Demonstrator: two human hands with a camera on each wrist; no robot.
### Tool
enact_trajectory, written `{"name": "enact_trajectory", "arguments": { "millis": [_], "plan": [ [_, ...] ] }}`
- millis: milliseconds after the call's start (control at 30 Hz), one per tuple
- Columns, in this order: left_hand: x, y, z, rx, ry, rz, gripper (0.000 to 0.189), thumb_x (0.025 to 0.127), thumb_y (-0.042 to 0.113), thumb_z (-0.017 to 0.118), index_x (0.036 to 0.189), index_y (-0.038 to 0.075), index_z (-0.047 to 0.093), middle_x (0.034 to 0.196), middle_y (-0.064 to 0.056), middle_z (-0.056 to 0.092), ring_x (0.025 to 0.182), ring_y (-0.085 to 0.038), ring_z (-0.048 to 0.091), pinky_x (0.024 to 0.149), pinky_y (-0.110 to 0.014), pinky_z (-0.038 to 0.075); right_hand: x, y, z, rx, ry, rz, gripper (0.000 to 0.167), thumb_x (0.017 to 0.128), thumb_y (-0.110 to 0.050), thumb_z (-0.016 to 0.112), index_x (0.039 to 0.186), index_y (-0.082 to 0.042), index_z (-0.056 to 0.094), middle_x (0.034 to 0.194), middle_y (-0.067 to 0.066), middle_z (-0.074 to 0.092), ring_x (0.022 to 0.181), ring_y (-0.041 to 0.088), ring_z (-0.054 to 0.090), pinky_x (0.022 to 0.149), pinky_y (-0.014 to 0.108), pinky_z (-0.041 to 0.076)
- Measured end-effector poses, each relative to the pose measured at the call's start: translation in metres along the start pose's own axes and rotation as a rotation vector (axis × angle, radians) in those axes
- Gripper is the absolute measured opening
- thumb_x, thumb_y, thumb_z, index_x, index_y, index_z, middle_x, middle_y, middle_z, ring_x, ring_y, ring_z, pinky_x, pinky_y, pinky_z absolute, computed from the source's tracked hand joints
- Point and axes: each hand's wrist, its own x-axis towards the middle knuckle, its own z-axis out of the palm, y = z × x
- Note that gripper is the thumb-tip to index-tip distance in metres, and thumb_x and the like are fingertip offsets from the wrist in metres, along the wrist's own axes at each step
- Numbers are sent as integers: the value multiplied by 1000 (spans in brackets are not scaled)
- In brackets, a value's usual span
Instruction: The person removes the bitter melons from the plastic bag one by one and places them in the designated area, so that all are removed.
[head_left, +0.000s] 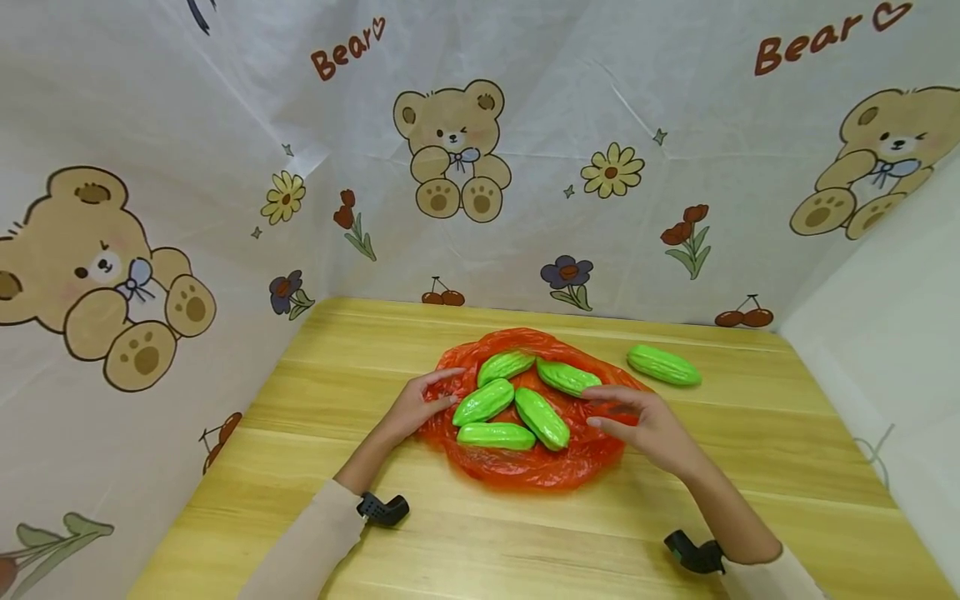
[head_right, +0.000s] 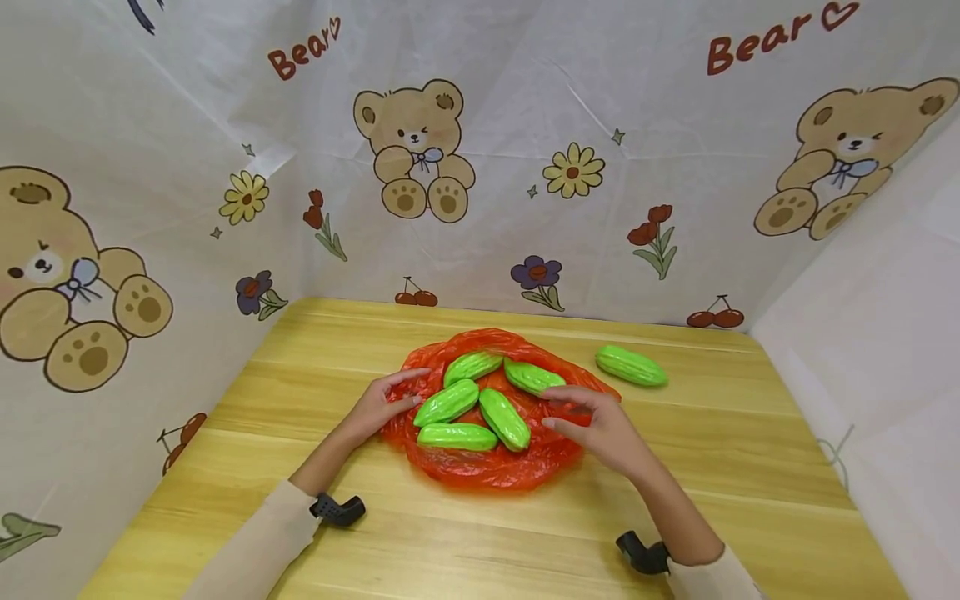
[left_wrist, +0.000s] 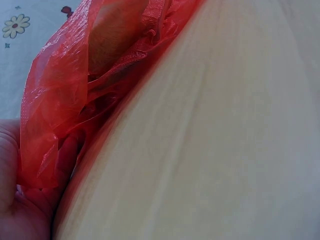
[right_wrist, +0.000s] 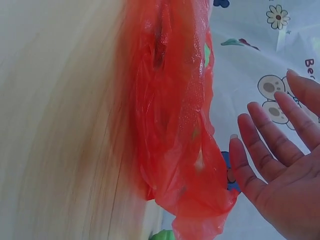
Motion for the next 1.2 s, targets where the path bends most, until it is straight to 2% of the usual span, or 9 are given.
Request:
{"name": "enact_trajectory", "arguments": {
  "millis": [133, 233, 367, 500, 633, 733, 967, 1200],
  "plan": [
    [0, 0, -1, 6, -1, -7, 44, 96, 22, 72, 139, 29, 64, 146, 2, 56, 141, -24, 43, 112, -48, 38, 3, 0, 4, 13, -11, 5, 37, 92, -24, 77, 128, -16, 71, 130, 9, 67, 109, 43, 63, 80, 31, 58],
    [0, 1, -1, 3, -3, -11, 44, 96, 21, 72, 139, 28, 64, 146, 2, 56, 142, -23, 43, 112, -47, 39, 5, -1, 8, 4, -17, 6, 36, 91, -26, 78, 126, -21, 72, 129, 6, 68, 111, 42, 62, 83, 33, 57],
    [0, 2, -1, -11, -5, -16, 44, 96, 21, 72, 139, 27, 63, 146, 1, 56, 141, -24, 43, 112, -47, 40, 10, -1, 14, -22, -27, -11, 34, 91, -26, 78, 124, -23, 72, 128, 5, 68, 111, 40, 62, 89, 42, 55],
    [0, 2, -1, -21, -9, -12, 45, 96, 22, 72, 140, 25, 63, 147, 0, 55, 141, -24, 43, 111, -48, 40, 13, 2, 20, -35, -40, -40, 35, 91, -20, 78, 126, -18, 72, 128, 8, 69, 111, 39, 62, 90, 52, 53],
    [0, 1, 0, -28, -7, -7, 45, 96, 21, 72, 140, 24, 63, 147, 0, 55, 141, -24, 44, 110, -46, 41, 15, 2, 25, -29, -50, -57, 38, 91, -17, 78, 127, -11, 71, 128, 10, 68, 110, 39, 62, 88, 46, 55],
    [-3, -1, 1, -31, -7, -3, 45, 96, 21, 72, 140, 24, 63, 146, -1, 56, 140, -25, 45, 109, -46, 42, 16, 2, 29, -23, -53, -59, 38, 90, -18, 78, 128, -14, 71, 128, 11, 68, 111, 39, 63, 85, 42, 56],
    [-4, -4, 5, -26, -13, 1, 45, 96, 20, 73, 139, 23, 63, 146, -1, 56, 141, -25, 43, 111, -47, 40, 15, 5, 37, -49, -55, -61, 40, 90, -21, 79, 128, -11, 71, 128, 7, 69, 116, 34, 62, 90, 54, 53],
    [-1, -1, 2, -49, -9, 4, 46, 95, 14, 72, 140, 19, 63, 146, -4, 56, 139, -26, 46, 106, -46, 46, 21, 6, 41, -73, -42, -81, 41, 88, -20, 81, 127, -11, 71, 126, 6, 70, 113, 31, 64, 88, 53, 53]
  ]
}}
